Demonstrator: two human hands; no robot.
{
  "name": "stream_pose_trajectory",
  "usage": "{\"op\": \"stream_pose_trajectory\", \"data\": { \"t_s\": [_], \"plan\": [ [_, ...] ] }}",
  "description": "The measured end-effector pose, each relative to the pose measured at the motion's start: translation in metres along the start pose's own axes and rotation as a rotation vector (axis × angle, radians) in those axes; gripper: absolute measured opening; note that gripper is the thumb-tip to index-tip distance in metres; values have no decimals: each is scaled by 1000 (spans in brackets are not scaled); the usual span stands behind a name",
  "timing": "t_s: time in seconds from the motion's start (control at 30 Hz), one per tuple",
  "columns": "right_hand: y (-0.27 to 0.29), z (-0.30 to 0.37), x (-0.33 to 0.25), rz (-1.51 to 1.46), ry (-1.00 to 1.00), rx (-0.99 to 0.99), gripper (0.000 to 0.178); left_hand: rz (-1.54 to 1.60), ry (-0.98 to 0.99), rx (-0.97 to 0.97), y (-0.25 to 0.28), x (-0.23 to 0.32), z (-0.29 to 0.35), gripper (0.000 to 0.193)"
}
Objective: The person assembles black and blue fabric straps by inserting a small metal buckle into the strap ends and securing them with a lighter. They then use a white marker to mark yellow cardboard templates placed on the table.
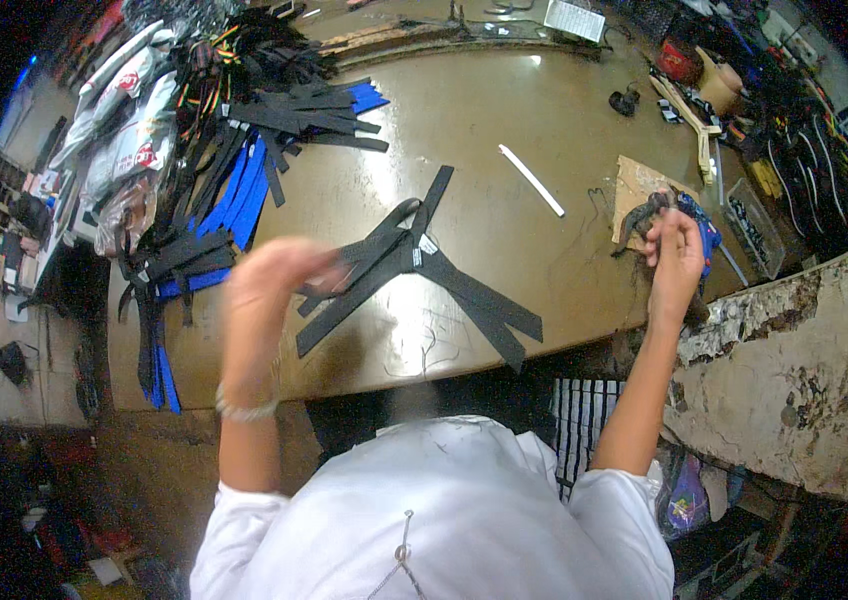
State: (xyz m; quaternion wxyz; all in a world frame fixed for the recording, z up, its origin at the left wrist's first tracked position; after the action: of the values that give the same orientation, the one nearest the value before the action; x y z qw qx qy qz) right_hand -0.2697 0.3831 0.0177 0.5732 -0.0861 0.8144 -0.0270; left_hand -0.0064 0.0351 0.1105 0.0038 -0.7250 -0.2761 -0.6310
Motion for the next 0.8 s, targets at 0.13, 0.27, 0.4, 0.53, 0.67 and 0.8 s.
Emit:
{"op": "stream_pose_trajectory", "data": {
  "t_s": [0.13,0.27,0.4,0.53,0.67,0.8],
  "plan": [
    [19,-9,14,589,-24,-45,28,-840,-112,-63,-44,-68,-16,33],
    [-3,0,-15,677,-52,114,30,-823,-65,-10,-46,-85,-21,42],
    [-121,59,-28,-299,-171,-282,21,-779,156,-164,-41,-96,-36,46],
    [-219,117,27,-264,-554,-502,26,-952,-61,-97,-40,-87,-45,37],
    [-218,117,45,-465,-554,-417,25,-883,47,-163,-20,-89,-67,27],
    [-215,115,40,-426,-537,-436,28,422,494,-271,-13,-101,-92,37]
  ]
}}
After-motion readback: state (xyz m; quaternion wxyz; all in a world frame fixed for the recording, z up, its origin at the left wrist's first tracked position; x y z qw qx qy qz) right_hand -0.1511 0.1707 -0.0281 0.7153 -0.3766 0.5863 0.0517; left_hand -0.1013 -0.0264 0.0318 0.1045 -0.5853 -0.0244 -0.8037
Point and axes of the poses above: each hand's wrist, its own z-axis away from the middle knuckle, its own y-axis out of the back of the hand, x = y × z, the point moved 6 cm from there along -z, towards the middle knuckle, and after that the axes turned 15 degrees about -z, right-handed, at the moved point
